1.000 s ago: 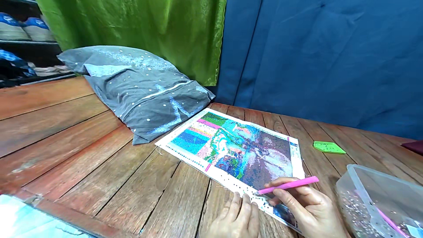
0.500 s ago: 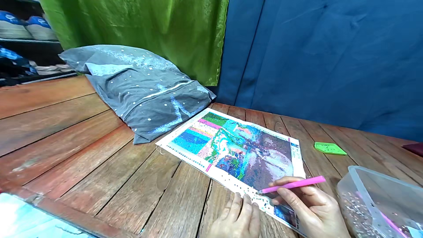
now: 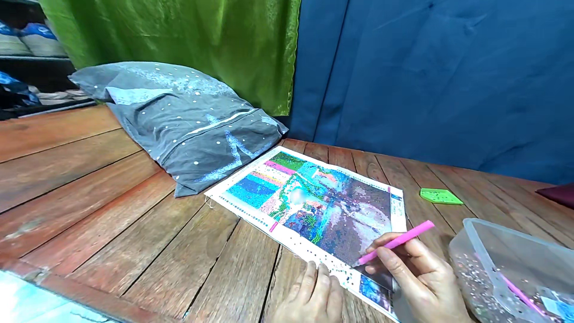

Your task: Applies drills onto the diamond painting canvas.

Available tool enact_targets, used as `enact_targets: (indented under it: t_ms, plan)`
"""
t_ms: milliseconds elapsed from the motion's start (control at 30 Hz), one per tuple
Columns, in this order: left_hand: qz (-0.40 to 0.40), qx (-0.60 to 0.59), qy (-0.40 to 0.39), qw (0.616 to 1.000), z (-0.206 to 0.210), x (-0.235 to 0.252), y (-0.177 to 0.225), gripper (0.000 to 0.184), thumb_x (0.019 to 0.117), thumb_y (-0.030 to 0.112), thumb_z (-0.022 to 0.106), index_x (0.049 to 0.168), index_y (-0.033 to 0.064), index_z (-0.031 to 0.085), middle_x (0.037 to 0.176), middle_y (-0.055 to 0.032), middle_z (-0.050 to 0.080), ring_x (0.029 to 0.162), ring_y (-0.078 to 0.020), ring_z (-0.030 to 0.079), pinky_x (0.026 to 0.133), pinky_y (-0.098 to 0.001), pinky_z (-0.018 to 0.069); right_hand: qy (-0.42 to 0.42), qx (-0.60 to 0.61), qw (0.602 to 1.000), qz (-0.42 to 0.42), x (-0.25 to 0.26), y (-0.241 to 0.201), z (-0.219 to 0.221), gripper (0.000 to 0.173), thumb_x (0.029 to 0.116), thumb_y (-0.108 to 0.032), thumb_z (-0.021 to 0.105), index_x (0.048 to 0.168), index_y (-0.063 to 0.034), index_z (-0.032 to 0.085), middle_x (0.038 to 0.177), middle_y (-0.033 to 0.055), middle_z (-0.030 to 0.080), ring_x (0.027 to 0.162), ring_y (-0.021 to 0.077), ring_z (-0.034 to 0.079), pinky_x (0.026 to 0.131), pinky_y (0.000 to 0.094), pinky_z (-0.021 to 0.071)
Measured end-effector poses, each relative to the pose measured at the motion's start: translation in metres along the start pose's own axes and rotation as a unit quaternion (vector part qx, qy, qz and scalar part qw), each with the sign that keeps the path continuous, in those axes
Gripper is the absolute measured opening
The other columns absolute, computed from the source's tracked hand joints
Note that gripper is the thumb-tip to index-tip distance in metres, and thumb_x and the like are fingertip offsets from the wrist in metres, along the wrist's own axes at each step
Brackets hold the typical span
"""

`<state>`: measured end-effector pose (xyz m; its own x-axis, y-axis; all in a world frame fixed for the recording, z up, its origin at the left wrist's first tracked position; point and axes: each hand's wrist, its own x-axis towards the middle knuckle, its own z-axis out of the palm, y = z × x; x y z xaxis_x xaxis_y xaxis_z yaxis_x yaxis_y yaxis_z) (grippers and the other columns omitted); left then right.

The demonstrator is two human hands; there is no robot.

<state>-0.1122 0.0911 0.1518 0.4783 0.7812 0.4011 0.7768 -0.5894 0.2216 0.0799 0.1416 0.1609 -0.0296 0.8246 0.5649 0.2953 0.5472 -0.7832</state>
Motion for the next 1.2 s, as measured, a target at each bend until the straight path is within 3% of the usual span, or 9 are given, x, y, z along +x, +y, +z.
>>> enact_targets:
  t_ms: [633, 900, 1200]
  plan:
    - [-0.001, -0.012, 0.011, 1.000, 0.000, -0.004, -0.001, 0.039, 0.1004, 0.018, 0.051, 0.125, -0.0090, 0.066, 0.131, -0.0274, 0.066, 0.125, -0.0430, 0.063, 0.100, -0.0475, 0.0541, -0.021, 0.003, 1.000, 0.015, -0.001, -0.008, 0.001, 0.012, 0.0993, 0.000, 0.050, 0.105, 0.0047, 0.060, 0.087, -0.0022, 0.069, 0.072, 0.0022, 0.069, 0.065, 0.0205, 0.0612]
    - [-0.038, -0.058, -0.019, 0.997, -0.005, -0.006, -0.001, 0.041, 0.0997, 0.018, 0.056, 0.130, -0.0088, 0.064, 0.137, -0.0289, 0.062, 0.130, -0.0451, 0.059, 0.104, -0.0525, 0.0509, 0.050, 0.031, 0.998, 0.003, -0.006, -0.019, -0.010, 0.009, 0.0992, 0.000, 0.051, 0.101, 0.0009, 0.060, 0.083, -0.0067, 0.067, 0.066, -0.0008, 0.066, 0.060, 0.0194, 0.0602]
    - [-0.033, -0.048, -0.022, 0.998, -0.004, -0.002, 0.002, 0.040, 0.1003, 0.016, 0.053, 0.129, -0.0095, 0.064, 0.136, -0.0289, 0.062, 0.130, -0.0438, 0.059, 0.105, -0.0514, 0.0503, 0.060, 0.060, 0.996, 0.032, -0.027, -0.020, -0.031, 0.009, 0.1004, 0.001, 0.050, 0.103, -0.0056, 0.055, 0.081, -0.0156, 0.065, 0.066, -0.0034, 0.066, 0.061, 0.0184, 0.0594]
